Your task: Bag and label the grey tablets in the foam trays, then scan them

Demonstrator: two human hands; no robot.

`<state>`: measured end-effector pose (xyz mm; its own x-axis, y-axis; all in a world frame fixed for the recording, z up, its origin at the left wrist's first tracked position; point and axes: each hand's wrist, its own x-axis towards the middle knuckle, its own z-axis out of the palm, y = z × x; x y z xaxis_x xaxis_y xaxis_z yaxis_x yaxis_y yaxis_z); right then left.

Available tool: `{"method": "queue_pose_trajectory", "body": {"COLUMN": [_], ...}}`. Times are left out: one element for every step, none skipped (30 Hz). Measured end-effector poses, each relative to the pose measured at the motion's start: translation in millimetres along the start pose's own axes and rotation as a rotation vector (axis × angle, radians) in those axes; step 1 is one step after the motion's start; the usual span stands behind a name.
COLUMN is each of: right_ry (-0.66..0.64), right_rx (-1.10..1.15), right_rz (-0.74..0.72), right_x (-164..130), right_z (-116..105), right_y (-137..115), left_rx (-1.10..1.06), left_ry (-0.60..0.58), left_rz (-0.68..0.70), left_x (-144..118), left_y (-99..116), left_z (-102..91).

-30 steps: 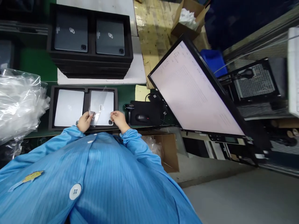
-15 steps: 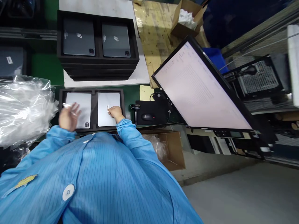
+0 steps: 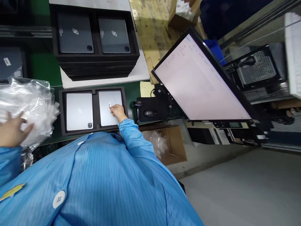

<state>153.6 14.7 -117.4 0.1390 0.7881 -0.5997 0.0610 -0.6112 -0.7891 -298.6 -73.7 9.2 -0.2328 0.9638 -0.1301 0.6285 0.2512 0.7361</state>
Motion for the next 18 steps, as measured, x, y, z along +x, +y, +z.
{"method": "queue_pose_trajectory", "body": {"right_ry": [0.004,0.008,0.01,0.01,0.009,0.007,0.005,0.007,0.015,0.027,0.04,0.055,0.07,0.084,0.098,0.112,0.127,0.139], "right_rx": [0.007,0.018,0.032,0.05,0.071,0.097,0.126,0.155,0.183,0.208,0.227,0.238,0.243,0.242,0.236,0.226,0.215,0.208], "right_rz": [0.0,-0.002,-0.004,-0.006,-0.009,-0.014,-0.022,-0.031,-0.043,-0.057,-0.07,-0.081,-0.088,-0.093,-0.095,-0.093,-0.092,-0.092], "right_x": [-1,-2,-4,-6,-9,-12,-16,-20,-25,-29,-34,-37,-41,-44,-47,-49,-52,-54], "right_z": [0,0,0,-1,-2,-4,-7,-11,-16,-23,-30,-39,-47,-56,-65,-73,-81,-87], "right_y": [0,0,0,2,3,6,8,12,15,17,20,22,23,25,26,27,28,30], "left_rx": [0.129,0.239,0.32,0.375,0.448,0.537,0.618,0.669,0.688,0.663,0.625,0.6,0.586,0.593,0.613,0.631,0.647,0.654], "left_ry": [-0.054,-0.101,-0.139,-0.16,-0.163,-0.151,-0.128,-0.116,-0.124,-0.176,-0.292,-0.458,-0.623,-0.734,-0.805,-0.86,-0.883,-0.886], "left_rz": [-0.087,-0.18,-0.262,-0.315,-0.331,-0.304,-0.24,-0.145,-0.016,0.122,0.269,0.431,0.591,0.718,0.807,0.878,0.928,0.964], "left_x": [7,14,22,29,34,39,42,42,41,39,35,31,27,24,21,20,20,22], "left_y": [-10,-18,-23,-25,-23,-16,-4,11,30,51,71,91,109,125,138,148,155,161], "left_z": [6.7,11.2,13.6,15.0,16.7,20.5,28.1,40.9,59.5,83.9,113.2,146.0,180.4,214.7,247.0,275.9,300.7,320.7]}}
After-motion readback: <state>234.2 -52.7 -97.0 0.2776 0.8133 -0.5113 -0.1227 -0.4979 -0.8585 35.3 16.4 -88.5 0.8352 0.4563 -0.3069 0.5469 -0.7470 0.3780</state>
